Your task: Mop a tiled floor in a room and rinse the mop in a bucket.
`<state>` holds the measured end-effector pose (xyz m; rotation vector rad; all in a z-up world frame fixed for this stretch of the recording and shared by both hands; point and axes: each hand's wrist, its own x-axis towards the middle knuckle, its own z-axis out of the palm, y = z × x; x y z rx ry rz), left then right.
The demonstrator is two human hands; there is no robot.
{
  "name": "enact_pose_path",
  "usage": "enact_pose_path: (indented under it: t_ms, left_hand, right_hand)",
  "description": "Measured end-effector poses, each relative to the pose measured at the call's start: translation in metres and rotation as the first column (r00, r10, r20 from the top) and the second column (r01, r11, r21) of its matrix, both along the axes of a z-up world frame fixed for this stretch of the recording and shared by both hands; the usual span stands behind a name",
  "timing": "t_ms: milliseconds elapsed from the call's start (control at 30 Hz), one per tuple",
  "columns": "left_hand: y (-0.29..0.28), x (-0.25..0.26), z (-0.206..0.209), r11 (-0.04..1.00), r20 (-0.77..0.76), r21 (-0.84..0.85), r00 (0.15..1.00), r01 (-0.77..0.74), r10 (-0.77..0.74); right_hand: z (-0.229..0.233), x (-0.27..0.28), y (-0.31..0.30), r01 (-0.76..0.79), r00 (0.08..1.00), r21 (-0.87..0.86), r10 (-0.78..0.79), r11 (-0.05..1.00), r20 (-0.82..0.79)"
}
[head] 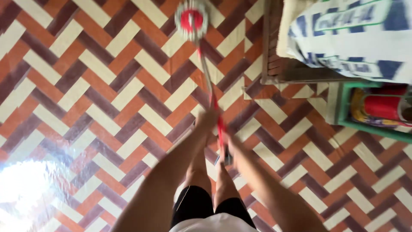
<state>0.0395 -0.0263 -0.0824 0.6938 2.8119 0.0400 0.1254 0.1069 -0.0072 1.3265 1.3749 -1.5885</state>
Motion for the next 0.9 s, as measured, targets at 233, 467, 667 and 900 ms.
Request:
enact_pose_path:
  t_ms: [233, 467, 667, 900]
  left_hand:
    - [-0.018, -0.080, -0.109, 0.894, 0.225, 0.280, 0.929, -0.350, 0.294]
    - [-0.002, 0.196, 0.045, 0.963, 0.423, 0.159, 0.896, -0.219, 0.134]
    - [0.003, 0.213, 0.151, 0.914, 0.038, 0.314, 0.965, -0.258, 0.259]
    - [-0.102, 0.009, -0.086, 0.941, 0.128, 0.033, 0.935, -0.337, 0.330]
  right_hand:
    - [-0.010, -0.083, -0.019, 0.089, 0.993, -0.336, -0.056, 0.938, 0.109]
    - [0.178, 0.121, 0.022, -0.195, 0.961, -0.307, 0.244, 0.932, 0.130]
    - [0.099, 0.205, 0.075, -0.271, 0.939, -0.205, 0.305, 0.941, 0.157]
    - [-0.019, -0.049, -0.069, -0.216, 0.976, -0.443, 0.183, 0.870, -0.117]
